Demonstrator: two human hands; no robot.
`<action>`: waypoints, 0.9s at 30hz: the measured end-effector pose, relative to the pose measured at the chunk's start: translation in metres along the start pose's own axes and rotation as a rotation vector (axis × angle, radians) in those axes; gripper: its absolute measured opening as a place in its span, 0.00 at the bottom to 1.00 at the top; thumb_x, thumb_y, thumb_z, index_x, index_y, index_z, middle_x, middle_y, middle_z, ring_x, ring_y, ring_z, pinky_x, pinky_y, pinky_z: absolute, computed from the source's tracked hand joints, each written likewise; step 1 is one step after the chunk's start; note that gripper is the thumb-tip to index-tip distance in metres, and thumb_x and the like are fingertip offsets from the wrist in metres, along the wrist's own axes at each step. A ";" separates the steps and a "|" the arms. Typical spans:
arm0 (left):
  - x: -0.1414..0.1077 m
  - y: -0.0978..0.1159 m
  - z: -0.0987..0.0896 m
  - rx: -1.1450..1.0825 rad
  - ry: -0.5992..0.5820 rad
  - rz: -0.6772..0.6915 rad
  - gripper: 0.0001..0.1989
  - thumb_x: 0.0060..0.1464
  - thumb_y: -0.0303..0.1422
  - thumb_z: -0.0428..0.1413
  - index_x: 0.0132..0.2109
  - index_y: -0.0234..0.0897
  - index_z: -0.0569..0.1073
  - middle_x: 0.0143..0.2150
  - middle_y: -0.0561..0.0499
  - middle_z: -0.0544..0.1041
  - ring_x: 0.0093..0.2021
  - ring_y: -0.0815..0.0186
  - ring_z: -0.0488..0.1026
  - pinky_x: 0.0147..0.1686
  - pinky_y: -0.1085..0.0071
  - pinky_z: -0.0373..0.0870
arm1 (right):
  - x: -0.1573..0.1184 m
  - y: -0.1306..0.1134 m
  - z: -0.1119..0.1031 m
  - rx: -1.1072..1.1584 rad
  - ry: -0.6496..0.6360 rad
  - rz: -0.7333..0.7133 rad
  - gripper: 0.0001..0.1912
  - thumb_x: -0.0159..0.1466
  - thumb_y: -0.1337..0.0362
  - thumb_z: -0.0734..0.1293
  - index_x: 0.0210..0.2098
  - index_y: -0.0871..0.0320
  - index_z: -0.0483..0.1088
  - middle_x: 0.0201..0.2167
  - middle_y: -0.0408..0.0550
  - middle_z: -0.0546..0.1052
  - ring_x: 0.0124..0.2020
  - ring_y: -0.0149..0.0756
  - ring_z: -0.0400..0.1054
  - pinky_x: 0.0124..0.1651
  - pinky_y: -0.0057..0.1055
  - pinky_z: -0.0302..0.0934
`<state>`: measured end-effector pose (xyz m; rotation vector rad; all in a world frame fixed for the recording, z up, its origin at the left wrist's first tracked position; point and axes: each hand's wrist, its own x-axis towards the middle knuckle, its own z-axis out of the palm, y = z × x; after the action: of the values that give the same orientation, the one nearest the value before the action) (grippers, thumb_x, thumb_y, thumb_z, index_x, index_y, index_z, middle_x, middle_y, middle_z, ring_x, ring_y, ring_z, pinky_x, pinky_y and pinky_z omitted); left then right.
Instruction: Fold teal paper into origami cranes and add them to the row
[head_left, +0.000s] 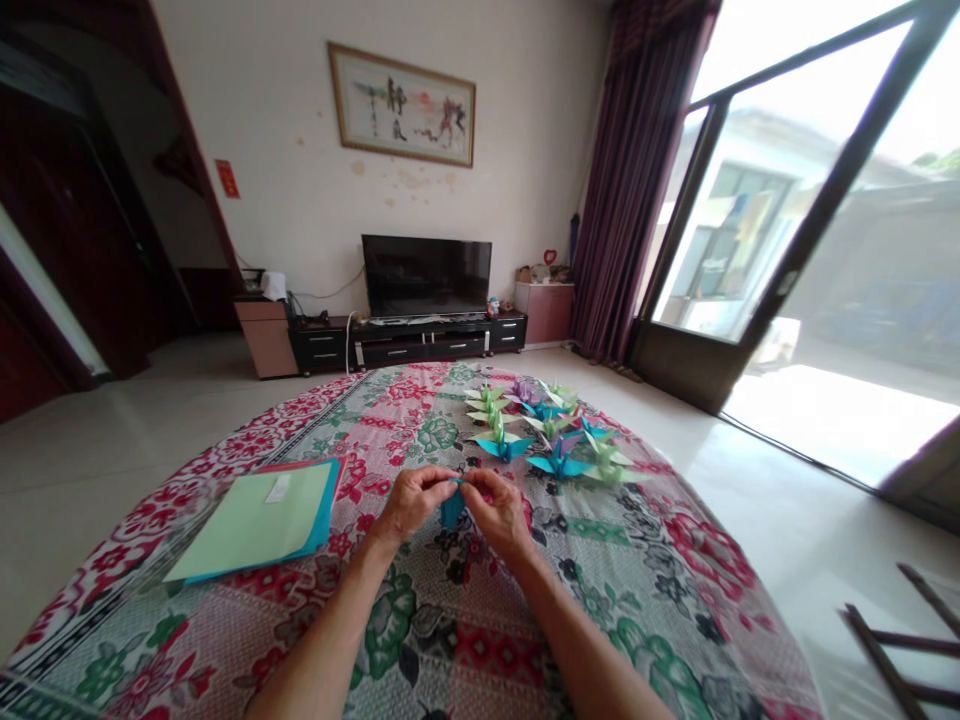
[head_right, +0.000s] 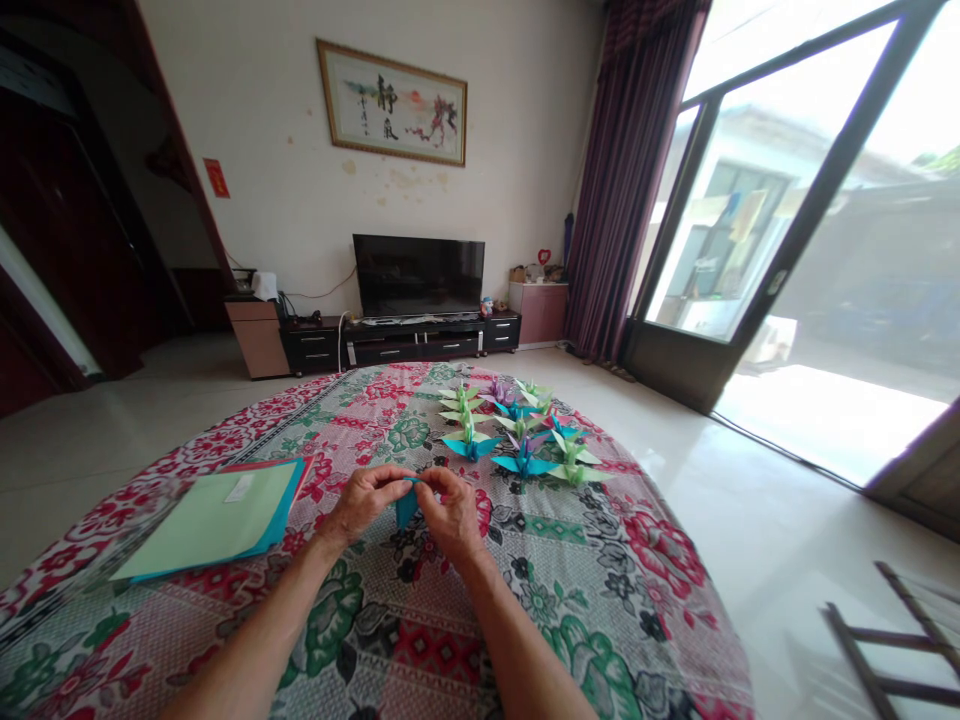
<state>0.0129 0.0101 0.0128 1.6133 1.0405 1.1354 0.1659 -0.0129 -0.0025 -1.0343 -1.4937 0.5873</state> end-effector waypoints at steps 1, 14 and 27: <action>0.000 0.000 0.000 -0.001 0.009 0.000 0.11 0.44 0.35 0.58 0.36 0.35 0.79 0.31 0.49 0.79 0.32 0.64 0.72 0.33 0.72 0.67 | 0.000 0.001 0.001 0.023 -0.003 0.015 0.08 0.56 0.62 0.63 0.29 0.58 0.72 0.24 0.43 0.74 0.26 0.30 0.66 0.31 0.25 0.61; -0.002 0.003 0.004 -0.054 0.030 -0.076 0.13 0.43 0.38 0.59 0.34 0.32 0.79 0.28 0.49 0.78 0.27 0.67 0.71 0.29 0.73 0.65 | 0.005 0.006 0.003 0.333 -0.092 0.272 0.11 0.52 0.57 0.67 0.23 0.61 0.70 0.17 0.38 0.65 0.19 0.24 0.55 0.22 0.22 0.50; 0.000 -0.001 0.009 -0.143 0.076 -0.155 0.11 0.39 0.36 0.60 0.28 0.30 0.77 0.19 0.54 0.71 0.20 0.73 0.63 0.22 0.76 0.58 | 0.003 0.005 0.006 0.431 -0.116 0.402 0.15 0.49 0.54 0.70 0.22 0.61 0.69 0.16 0.38 0.65 0.18 0.24 0.55 0.22 0.23 0.51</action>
<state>0.0215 0.0090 0.0101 1.3629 1.0885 1.1464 0.1623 -0.0065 -0.0065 -0.9706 -1.1839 1.2137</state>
